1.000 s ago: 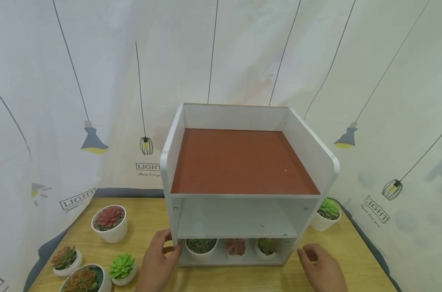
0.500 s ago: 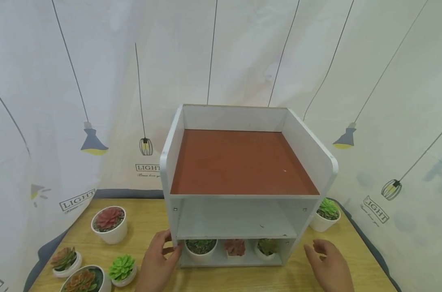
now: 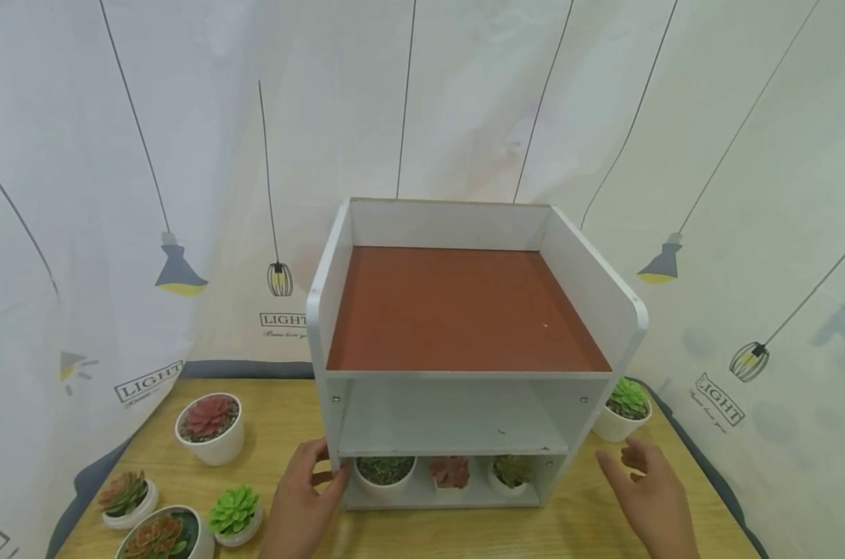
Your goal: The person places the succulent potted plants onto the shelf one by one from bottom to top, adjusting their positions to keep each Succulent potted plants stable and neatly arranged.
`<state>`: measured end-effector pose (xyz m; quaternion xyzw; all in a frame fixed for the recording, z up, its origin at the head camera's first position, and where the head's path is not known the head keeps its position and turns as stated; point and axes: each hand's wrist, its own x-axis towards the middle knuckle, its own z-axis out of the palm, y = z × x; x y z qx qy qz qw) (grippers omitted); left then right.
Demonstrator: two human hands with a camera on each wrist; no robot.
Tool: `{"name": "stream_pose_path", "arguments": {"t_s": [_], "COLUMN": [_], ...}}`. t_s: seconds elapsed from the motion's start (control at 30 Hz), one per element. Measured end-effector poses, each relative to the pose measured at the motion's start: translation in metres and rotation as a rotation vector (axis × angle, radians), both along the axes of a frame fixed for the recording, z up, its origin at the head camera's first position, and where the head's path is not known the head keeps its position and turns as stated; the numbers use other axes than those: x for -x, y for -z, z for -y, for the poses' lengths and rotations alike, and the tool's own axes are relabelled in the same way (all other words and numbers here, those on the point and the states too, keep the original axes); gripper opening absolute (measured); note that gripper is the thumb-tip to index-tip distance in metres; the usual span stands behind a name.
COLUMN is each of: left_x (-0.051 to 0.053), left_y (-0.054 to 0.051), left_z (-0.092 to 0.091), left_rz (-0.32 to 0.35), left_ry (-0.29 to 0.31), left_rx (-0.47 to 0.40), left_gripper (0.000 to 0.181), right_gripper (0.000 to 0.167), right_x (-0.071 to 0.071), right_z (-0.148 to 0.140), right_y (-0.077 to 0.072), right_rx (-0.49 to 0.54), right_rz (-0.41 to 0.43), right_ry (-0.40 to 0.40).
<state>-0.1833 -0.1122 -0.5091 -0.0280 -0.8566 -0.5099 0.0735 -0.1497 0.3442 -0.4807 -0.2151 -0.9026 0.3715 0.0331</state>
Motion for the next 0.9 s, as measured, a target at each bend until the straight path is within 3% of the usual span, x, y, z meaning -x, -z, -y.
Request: {"name": "stream_pose_path", "arguments": {"t_s": [0.5,0.9], "left_x": [-0.001,0.000], "left_y": [0.000,0.004], "left_z": [0.001,0.002], "left_rz": [-0.023,-0.047], "left_ry": [0.003,0.008], "left_rx": [-0.008,-0.014], "left_gripper": [0.047,0.046], "right_gripper": [0.128,0.135], "right_x": [0.020,0.034], "right_z": [-0.026,-0.045], "right_y": [0.001,0.012], "right_rx": [0.057,0.056], "right_rz": [0.011,0.030], "right_ry": [-0.037,-0.017]}}
